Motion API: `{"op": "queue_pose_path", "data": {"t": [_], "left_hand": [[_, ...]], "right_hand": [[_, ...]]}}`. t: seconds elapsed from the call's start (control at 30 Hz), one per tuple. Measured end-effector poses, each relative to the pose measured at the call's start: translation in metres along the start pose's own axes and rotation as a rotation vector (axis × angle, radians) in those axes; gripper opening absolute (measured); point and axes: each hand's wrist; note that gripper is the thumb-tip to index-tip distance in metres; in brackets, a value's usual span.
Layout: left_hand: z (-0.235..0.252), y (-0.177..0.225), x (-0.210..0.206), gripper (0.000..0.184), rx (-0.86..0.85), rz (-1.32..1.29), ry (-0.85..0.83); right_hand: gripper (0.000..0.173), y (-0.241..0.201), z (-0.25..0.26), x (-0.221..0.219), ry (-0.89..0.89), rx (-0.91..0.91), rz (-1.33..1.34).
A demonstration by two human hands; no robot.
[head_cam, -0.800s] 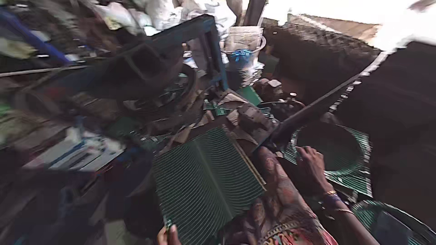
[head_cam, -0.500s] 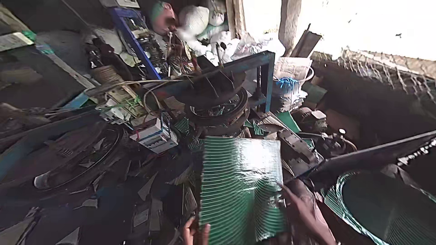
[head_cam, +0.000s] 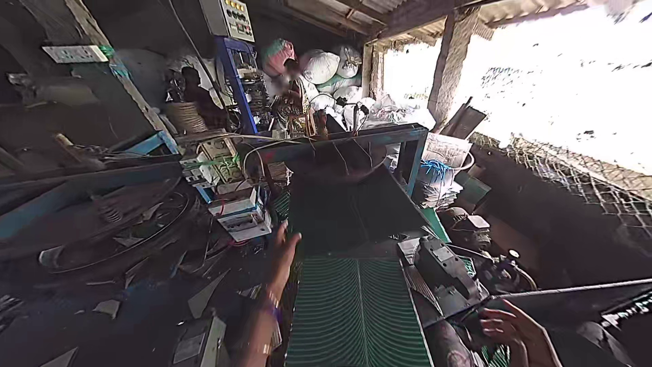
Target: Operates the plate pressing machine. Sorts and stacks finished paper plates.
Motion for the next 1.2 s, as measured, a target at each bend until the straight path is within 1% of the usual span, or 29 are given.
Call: {"op": "queue_pose_path", "data": {"t": [0.07, 0.13, 0.17, 0.23, 0.3, 0.37, 0.43, 0.47, 0.57, 0.6, 0.63, 0.67, 0.7, 0.73, 0.77, 0.8, 0.83, 0.87, 0.9, 0.93, 0.97, 1.0, 1.03, 1.07, 1.1, 1.13, 1.17, 1.2], "left_hand": [[0.066, -0.005, -0.013, 0.062, -0.024, 0.063, 0.056], [0.122, -0.004, -0.022, 0.061, -0.002, 0.237, 0.074], [0.14, 0.0, -0.025, 0.061, 0.015, 0.324, 0.064], [0.161, 0.008, -0.03, 0.061, 0.025, 0.436, 0.034], [0.166, 0.012, -0.033, 0.061, 0.018, 0.459, 0.019], [0.161, 0.011, -0.026, 0.06, 0.007, 0.437, 0.01], [0.154, 0.007, -0.017, 0.059, 0.022, 0.398, -0.003], [0.152, 0.006, -0.013, 0.059, 0.035, 0.372, -0.009], [0.15, 0.008, -0.005, 0.059, 0.065, 0.355, -0.011], [0.15, 0.01, -0.005, 0.059, 0.07, 0.375, -0.01], [0.149, 0.012, -0.006, 0.059, 0.076, 0.394, -0.011], [0.148, 0.015, -0.007, 0.06, 0.081, 0.405, -0.013], [0.147, 0.017, -0.008, 0.06, 0.079, 0.412, -0.016], [0.147, 0.018, -0.009, 0.06, 0.076, 0.418, -0.013], [0.145, 0.018, -0.009, 0.061, 0.067, 0.415, 0.005], [0.14, 0.019, -0.009, 0.064, 0.065, 0.38, 0.035], [0.13, 0.023, -0.009, 0.069, 0.094, 0.287, 0.06], [0.116, 0.025, -0.009, 0.072, 0.123, 0.17, 0.089], [0.097, 0.02, -0.01, 0.072, 0.141, 0.057, 0.134], [0.075, 0.012, -0.008, 0.071, 0.146, -0.035, 0.174], [0.05, 0.002, -0.008, 0.069, 0.128, -0.082, 0.205], [0.024, -0.013, -0.01, 0.067, 0.097, -0.071, 0.196], [-0.007, -0.038, -0.013, 0.065, 0.067, 0.009, 0.129], [-0.035, -0.069, -0.016, 0.061, 0.023, 0.146, 0.022], [-0.059, -0.099, -0.019, 0.059, -0.045, 0.334, -0.085], [-0.082, -0.124, -0.021, 0.057, -0.085, 0.535, -0.185], [-0.102, -0.142, -0.023, 0.057, -0.125, 0.713, -0.25], [-0.115, -0.16, -0.027, 0.059, -0.182, 0.859, -0.275]], "right_hand": [[0.04, 0.008, -0.011, -0.002, -0.017, 0.01, -0.017], [0.033, 0.016, -0.023, -0.008, -0.007, 0.031, -0.107], [0.03, 0.017, -0.028, -0.01, 0.005, 0.033, -0.172], [0.027, 0.018, -0.03, -0.012, 0.021, 0.029, -0.261], [0.027, 0.026, -0.022, -0.006, 0.048, 0.046, -0.337], [0.028, 0.036, -0.003, 0.004, 0.12, 0.08, -0.43], [0.031, 0.048, 0.02, 0.015, 0.188, 0.101, -0.553], [0.036, 0.056, 0.033, 0.019, 0.204, 0.114, -0.618], [0.045, 0.076, 0.076, 0.014, 0.198, 0.104, -0.701], [0.044, 0.079, 0.088, 0.008, 0.192, 0.072, -0.717], [0.04, 0.073, 0.1, 0.002, 0.162, -0.005, -0.739], [0.037, 0.049, 0.114, -0.002, 0.046, -0.171, -0.782], [0.04, 0.01, 0.134, 0.0, -0.227, -0.423, -0.824], [0.038, 0.009, 0.141, -0.007, -0.214, -0.418, -0.812], [0.037, 0.017, 0.146, -0.013, -0.212, -0.362, -0.822], [0.036, 0.039, 0.149, -0.021, -0.192, -0.271, -0.845], [0.033, 0.078, 0.15, -0.035, -0.069, -0.124, -0.844], [0.034, 0.099, 0.156, -0.048, -0.048, -0.091, -0.853], [0.036, 0.106, 0.163, -0.057, -0.108, -0.123, -0.883], [0.037, 0.101, 0.168, -0.064, -0.195, -0.188, -0.9], [0.041, 0.078, 0.177, -0.066, -0.35, -0.31, -0.897], [0.044, 0.06, 0.189, -0.064, -0.516, -0.416, -0.896], [0.043, 0.061, 0.189, -0.061, -0.564, -0.448, -0.905], [0.035, 0.087, 0.18, -0.068, -0.376, -0.343, -0.927], [0.03, 0.107, 0.178, -0.074, -0.254, -0.261, -0.941], [0.028, 0.117, 0.176, -0.077, -0.23, -0.238, -0.96], [0.028, 0.119, 0.174, -0.078, -0.247, -0.247, -0.97], [0.028, 0.117, 0.176, -0.077, -0.264, -0.26, -0.977]]}}
Point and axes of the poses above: each hand's wrist, its own z-axis towards the middle knuckle, its own x-axis out of the back of the hand, y = z × x, and after that the axes turned 7 degrees about -z, right-handed
